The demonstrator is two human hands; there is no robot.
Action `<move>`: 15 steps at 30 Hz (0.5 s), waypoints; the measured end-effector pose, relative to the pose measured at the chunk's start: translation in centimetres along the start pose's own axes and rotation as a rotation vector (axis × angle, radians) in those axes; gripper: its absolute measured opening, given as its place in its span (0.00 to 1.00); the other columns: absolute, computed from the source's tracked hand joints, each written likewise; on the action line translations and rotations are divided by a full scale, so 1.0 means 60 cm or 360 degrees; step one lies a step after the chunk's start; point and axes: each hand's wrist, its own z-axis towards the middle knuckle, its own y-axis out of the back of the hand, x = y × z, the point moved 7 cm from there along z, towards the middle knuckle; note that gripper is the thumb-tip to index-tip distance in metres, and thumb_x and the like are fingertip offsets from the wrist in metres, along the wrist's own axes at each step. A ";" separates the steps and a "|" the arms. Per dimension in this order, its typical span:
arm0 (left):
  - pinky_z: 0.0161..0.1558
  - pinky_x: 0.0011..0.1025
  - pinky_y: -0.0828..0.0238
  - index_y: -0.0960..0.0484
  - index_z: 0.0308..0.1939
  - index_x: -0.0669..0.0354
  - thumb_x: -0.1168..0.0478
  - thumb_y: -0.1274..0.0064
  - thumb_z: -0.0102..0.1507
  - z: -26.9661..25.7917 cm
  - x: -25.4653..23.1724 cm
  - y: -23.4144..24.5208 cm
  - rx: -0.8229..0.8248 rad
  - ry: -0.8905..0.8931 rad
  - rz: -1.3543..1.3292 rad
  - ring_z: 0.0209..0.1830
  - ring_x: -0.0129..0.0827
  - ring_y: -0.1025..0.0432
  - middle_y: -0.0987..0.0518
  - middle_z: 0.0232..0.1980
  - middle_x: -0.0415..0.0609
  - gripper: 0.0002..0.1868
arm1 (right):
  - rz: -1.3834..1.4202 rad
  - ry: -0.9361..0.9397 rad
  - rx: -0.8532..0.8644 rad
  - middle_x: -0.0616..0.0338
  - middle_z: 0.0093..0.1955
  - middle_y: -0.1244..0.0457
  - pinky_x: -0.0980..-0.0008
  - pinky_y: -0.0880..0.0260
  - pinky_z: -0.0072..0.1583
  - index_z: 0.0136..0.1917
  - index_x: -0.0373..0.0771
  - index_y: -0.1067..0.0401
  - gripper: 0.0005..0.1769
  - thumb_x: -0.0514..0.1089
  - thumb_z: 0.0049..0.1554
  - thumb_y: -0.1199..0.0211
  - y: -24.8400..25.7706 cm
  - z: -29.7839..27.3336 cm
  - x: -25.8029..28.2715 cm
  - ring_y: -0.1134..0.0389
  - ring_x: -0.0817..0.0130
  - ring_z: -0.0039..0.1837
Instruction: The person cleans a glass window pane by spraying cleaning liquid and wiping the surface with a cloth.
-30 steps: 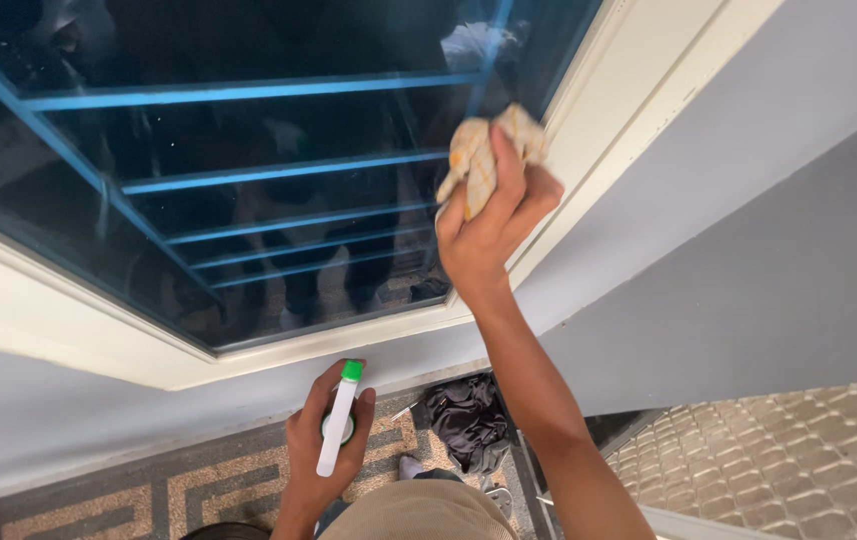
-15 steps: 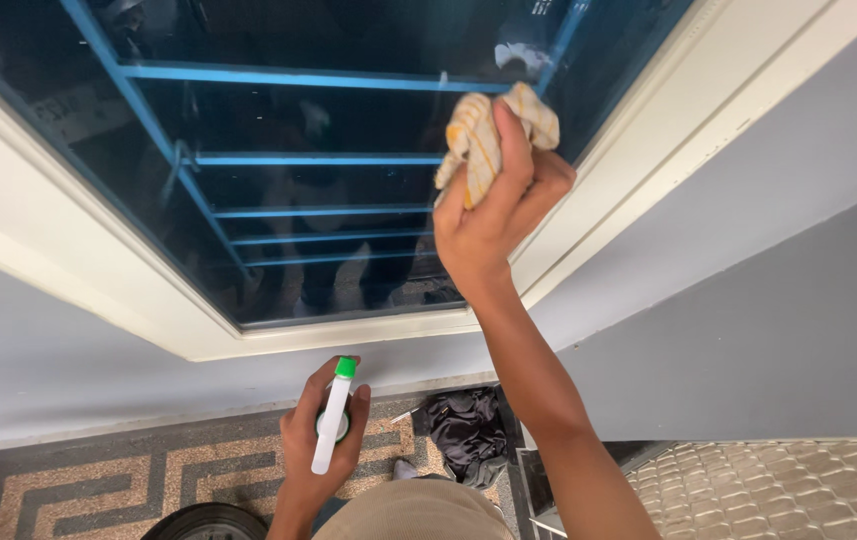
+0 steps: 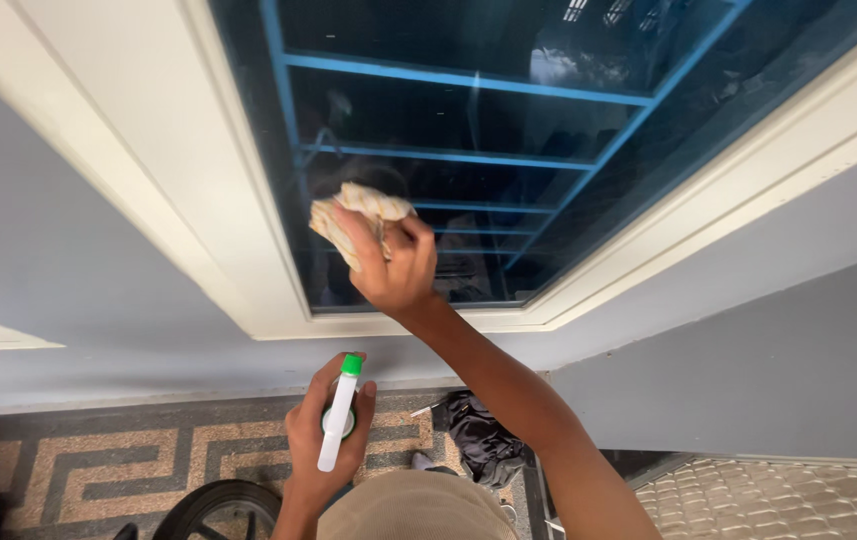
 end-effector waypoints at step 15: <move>0.21 0.21 0.40 0.23 0.59 0.62 0.67 0.40 0.61 0.026 0.041 0.103 0.0112 -0.0027 0.0005 0.17 0.17 0.34 0.25 0.19 0.40 0.22 | -0.0001 -0.0169 -0.0250 0.58 0.57 0.49 0.62 0.39 0.62 0.68 0.40 0.29 0.26 0.33 0.58 0.32 -0.007 0.177 0.046 0.47 0.57 0.60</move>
